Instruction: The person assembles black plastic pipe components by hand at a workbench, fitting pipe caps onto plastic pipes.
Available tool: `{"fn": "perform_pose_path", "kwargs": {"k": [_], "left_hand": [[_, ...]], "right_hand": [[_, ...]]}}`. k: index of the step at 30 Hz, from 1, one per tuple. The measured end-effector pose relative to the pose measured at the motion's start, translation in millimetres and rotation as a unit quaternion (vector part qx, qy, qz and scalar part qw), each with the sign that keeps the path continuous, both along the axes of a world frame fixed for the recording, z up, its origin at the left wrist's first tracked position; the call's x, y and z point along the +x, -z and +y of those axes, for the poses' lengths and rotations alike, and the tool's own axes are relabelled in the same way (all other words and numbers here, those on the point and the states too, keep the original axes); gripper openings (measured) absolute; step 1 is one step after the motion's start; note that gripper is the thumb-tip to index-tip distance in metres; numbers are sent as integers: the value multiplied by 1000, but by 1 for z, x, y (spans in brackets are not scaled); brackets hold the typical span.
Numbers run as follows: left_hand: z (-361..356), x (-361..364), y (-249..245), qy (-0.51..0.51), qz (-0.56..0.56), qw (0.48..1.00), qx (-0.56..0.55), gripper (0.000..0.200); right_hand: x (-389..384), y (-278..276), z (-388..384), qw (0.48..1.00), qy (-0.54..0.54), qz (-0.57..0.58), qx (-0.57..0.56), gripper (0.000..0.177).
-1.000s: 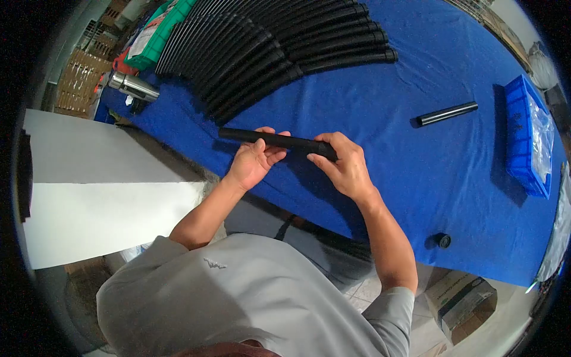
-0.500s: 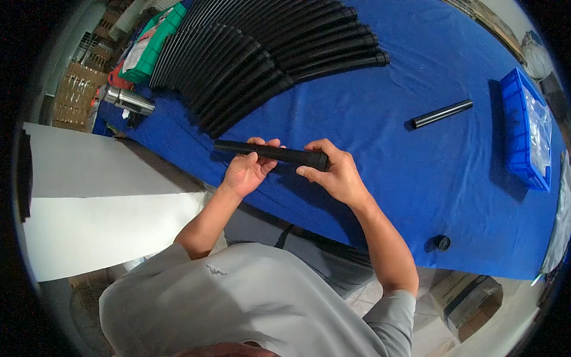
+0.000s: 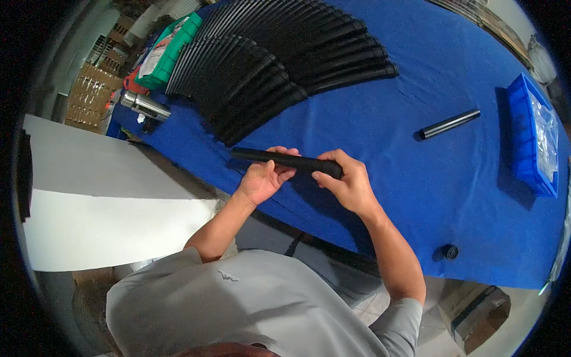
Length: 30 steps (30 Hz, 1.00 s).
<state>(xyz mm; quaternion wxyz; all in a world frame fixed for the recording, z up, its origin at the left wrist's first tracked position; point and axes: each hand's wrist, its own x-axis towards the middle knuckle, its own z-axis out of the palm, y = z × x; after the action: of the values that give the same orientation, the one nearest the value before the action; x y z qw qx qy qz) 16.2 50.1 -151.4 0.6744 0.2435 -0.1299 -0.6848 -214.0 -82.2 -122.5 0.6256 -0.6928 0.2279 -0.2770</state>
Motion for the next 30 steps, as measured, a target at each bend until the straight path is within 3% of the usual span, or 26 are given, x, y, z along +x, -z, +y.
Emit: {"fn": "perform_pose_path", "kwargs": {"k": [2, 6, 9, 21, 24, 27, 30], "left_hand": [[-2, 2, -2, -2, 16, 1000, 8, 31], [-5, 4, 2, 9, 17, 999, -39, 29], [-5, 2, -1, 17, -2, 998, -55, 28], [-3, 1, 4, 4, -23, 999, -42, 32], [-5, 0, 1, -1, 18, 1000, -16, 32], [-6, 2, 6, 0, 41, 999, -32, 30], [-5, 3, 9, 9, 28, 998, -52, 28]], "right_hand": [[0, -6, 0, 978, 29, -6, -206, 33], [-2, -11, -1, 983, 9, 4, -184, 34], [-2, -5, -2, 992, -48, 1, 118, 31], [-1, -7, -2, 993, -44, 27, 107, 27], [0, -2, 0, 990, -11, 26, -140, 30], [3, -7, 4, 970, 19, 1, -242, 33], [-1, -8, 2, 998, -15, 37, -46, 32]]}}
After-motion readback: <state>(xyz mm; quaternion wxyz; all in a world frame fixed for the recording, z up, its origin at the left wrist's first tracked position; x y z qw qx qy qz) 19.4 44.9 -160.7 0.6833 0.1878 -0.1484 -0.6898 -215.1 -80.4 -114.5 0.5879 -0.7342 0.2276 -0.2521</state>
